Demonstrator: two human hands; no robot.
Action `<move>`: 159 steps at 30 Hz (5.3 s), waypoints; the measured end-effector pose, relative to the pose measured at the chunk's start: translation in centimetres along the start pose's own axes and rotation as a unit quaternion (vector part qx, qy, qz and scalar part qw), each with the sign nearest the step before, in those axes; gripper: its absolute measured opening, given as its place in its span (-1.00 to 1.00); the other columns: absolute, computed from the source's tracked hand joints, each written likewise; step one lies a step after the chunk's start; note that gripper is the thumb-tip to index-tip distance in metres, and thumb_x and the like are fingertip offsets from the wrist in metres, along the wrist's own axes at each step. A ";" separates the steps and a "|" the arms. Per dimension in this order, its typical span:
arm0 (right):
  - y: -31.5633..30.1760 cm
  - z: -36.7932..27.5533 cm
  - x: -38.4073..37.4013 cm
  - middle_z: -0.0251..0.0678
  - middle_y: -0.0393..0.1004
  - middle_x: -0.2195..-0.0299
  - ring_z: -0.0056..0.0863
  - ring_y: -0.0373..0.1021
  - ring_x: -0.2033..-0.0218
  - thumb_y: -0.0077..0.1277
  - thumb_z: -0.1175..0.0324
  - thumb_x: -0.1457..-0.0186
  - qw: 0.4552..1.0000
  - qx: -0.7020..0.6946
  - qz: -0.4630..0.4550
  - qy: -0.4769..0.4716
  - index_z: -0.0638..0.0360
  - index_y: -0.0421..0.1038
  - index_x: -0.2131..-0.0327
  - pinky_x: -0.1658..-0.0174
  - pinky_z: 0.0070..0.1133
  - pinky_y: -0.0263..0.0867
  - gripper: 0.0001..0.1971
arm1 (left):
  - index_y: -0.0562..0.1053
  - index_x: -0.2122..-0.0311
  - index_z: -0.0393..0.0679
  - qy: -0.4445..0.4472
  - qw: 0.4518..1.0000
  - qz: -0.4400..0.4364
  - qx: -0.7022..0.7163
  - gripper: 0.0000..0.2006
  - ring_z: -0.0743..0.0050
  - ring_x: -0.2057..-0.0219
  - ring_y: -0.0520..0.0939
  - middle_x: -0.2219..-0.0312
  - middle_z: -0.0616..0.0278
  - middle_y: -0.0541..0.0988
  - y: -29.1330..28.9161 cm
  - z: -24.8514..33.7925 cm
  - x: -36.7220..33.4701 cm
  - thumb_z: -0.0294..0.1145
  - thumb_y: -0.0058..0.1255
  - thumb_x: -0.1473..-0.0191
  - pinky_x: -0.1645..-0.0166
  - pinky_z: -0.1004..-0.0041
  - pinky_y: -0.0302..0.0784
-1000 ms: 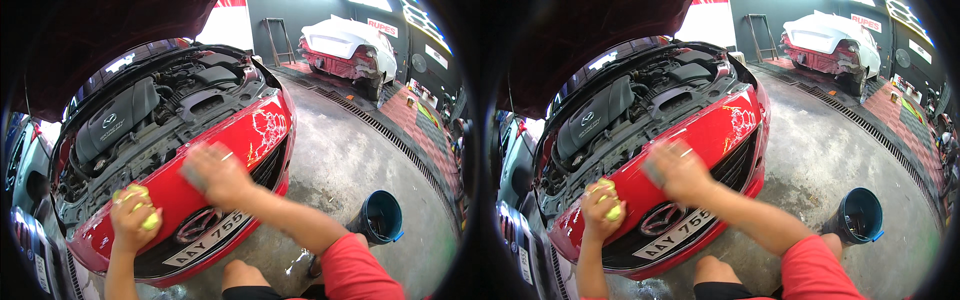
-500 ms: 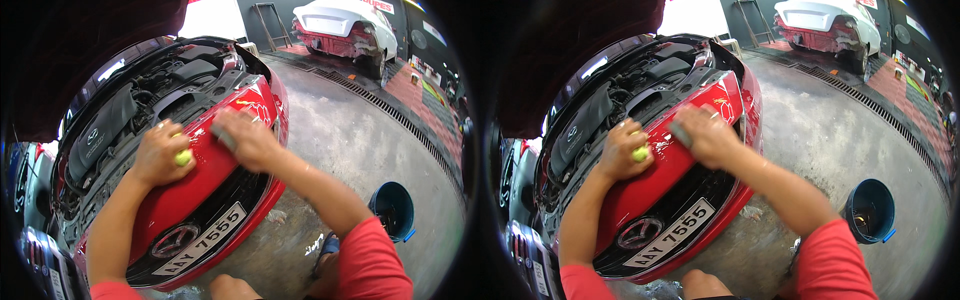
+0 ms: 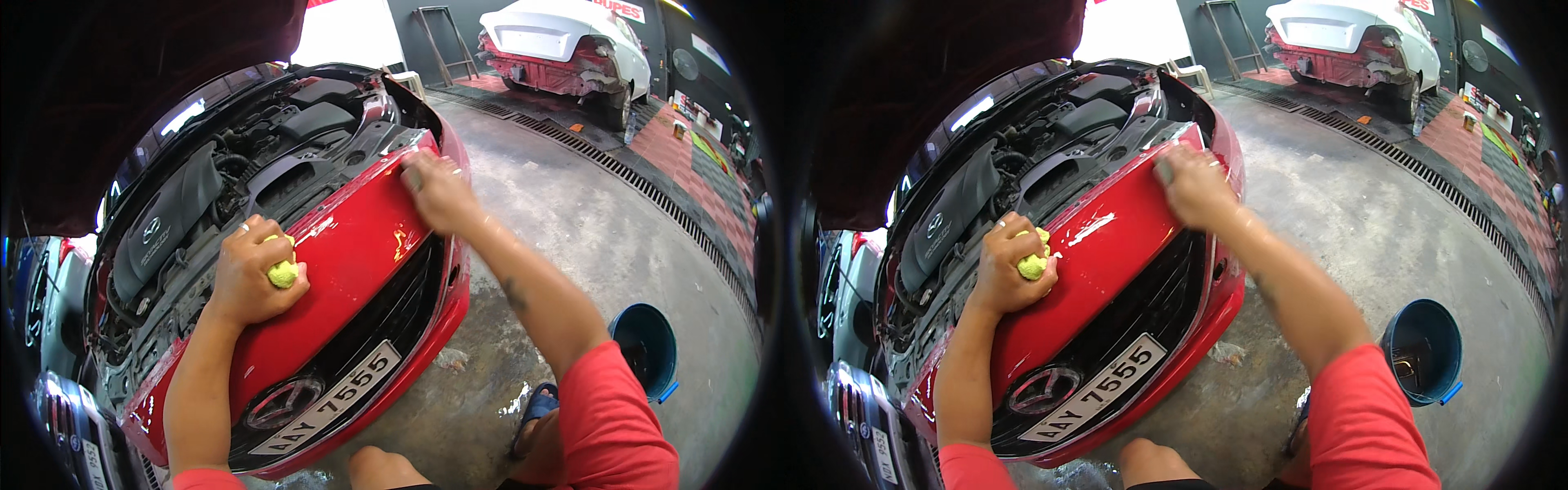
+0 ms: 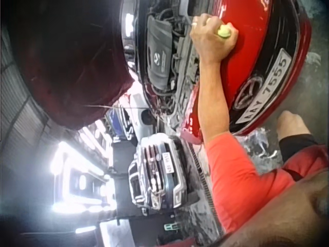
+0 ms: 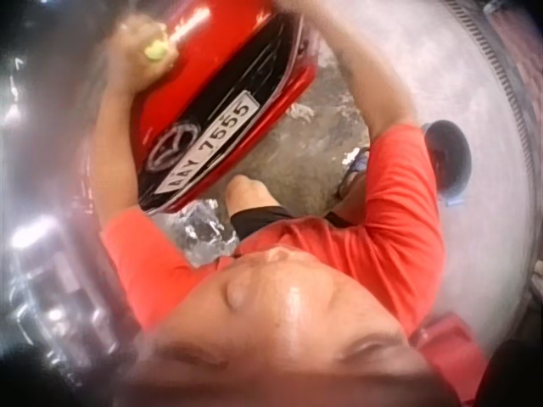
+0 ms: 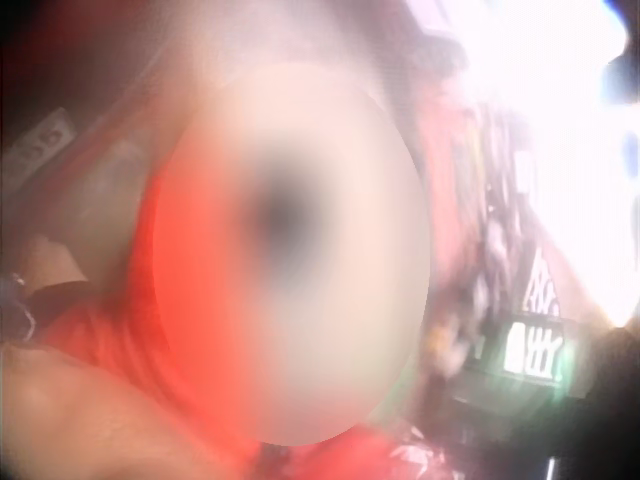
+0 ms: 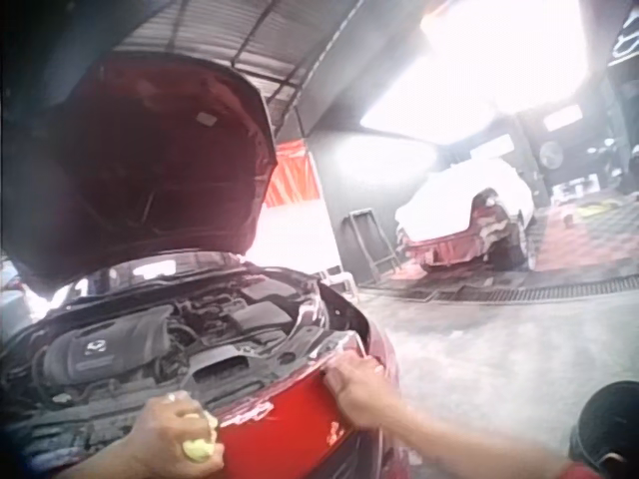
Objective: The person scrubs the front bumper of a red car with a sponge and a yellow cloth, dipping the sponge into a bucket of water. They wipe the bumper surface and edges, then rinse the cloth in the bucket before continuing to scrub the bumper.
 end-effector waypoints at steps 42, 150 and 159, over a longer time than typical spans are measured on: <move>-26.4 32.8 54.6 -0.02 0.68 0.08 0.05 0.59 -0.01 0.14 0.33 -0.23 0.812 0.233 -0.139 0.518 -0.06 0.57 -0.07 -0.04 -0.11 0.51 -0.67 | 0.59 0.38 -0.12 0.122 0.915 -0.211 0.322 -0.64 0.00 0.32 0.75 0.36 0.09 0.66 37.2 38.9 -9.0 -0.01 0.38 -0.07 0.21 0.15 0.68; 7.0 -20.8 4.9 -0.21 -0.20 -0.62 -0.14 -0.29 -0.62 -0.26 0.09 -0.52 0.907 0.055 0.040 0.415 -0.01 -0.04 -0.56 -0.52 0.19 -0.38 -0.35 | 0.36 -0.27 0.02 -0.123 0.962 -0.176 0.170 -0.25 -0.24 -0.18 0.41 -0.14 -0.10 0.37 -3.9 -7.1 8.1 -0.35 0.37 0.09 -0.29 -0.14 0.31; 3.8 -11.2 1.9 -0.20 -0.18 -0.61 -0.12 -0.28 -0.62 -0.32 0.06 -0.53 0.898 0.085 0.002 0.431 -0.03 -0.01 -0.55 -0.52 0.23 -0.36 -0.38 | 0.37 -0.25 -0.01 -0.120 0.958 -0.173 0.195 -0.43 -0.26 -0.15 0.43 -0.12 -0.15 0.39 -4.1 -5.8 6.7 -0.31 0.26 -0.15 -0.27 -0.15 0.30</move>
Point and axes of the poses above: each hand's wrist, its own x-axis away from the middle knuckle, its own y-axis out of the palm, z = x × y, the point moved 6 cm from there along -x, towards the middle knuckle
